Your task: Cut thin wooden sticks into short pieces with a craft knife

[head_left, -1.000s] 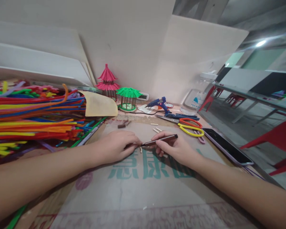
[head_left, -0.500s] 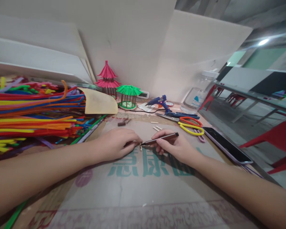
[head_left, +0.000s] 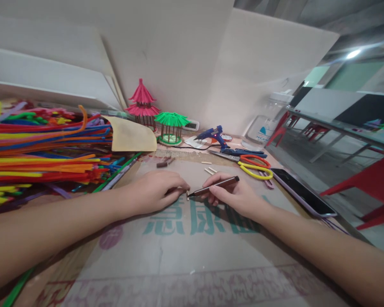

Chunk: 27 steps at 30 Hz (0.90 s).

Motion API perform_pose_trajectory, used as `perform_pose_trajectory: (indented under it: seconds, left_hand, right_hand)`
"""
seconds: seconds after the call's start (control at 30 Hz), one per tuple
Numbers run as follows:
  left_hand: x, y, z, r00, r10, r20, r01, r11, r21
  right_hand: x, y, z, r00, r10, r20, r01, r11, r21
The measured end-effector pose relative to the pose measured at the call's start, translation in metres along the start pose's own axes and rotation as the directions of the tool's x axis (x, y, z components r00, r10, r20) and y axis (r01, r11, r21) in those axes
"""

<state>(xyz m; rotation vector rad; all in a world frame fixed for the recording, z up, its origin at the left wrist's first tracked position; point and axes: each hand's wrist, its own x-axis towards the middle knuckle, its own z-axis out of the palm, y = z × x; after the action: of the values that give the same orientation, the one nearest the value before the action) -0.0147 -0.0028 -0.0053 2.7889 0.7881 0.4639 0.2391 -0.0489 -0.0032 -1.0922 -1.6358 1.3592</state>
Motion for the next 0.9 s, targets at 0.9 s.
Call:
perform_pose_trajectory:
  seconds: [0.9]
  left_hand:
    - [0.0013, 0.0017, -0.0015, 1.0, -0.016, 0.007, 0.016, 1.0, 0.009]
  right_hand:
    - [-0.0003, 0.0, 0.0002, 1.0, -0.003, -0.026, 0.003, 1.0, -0.018]
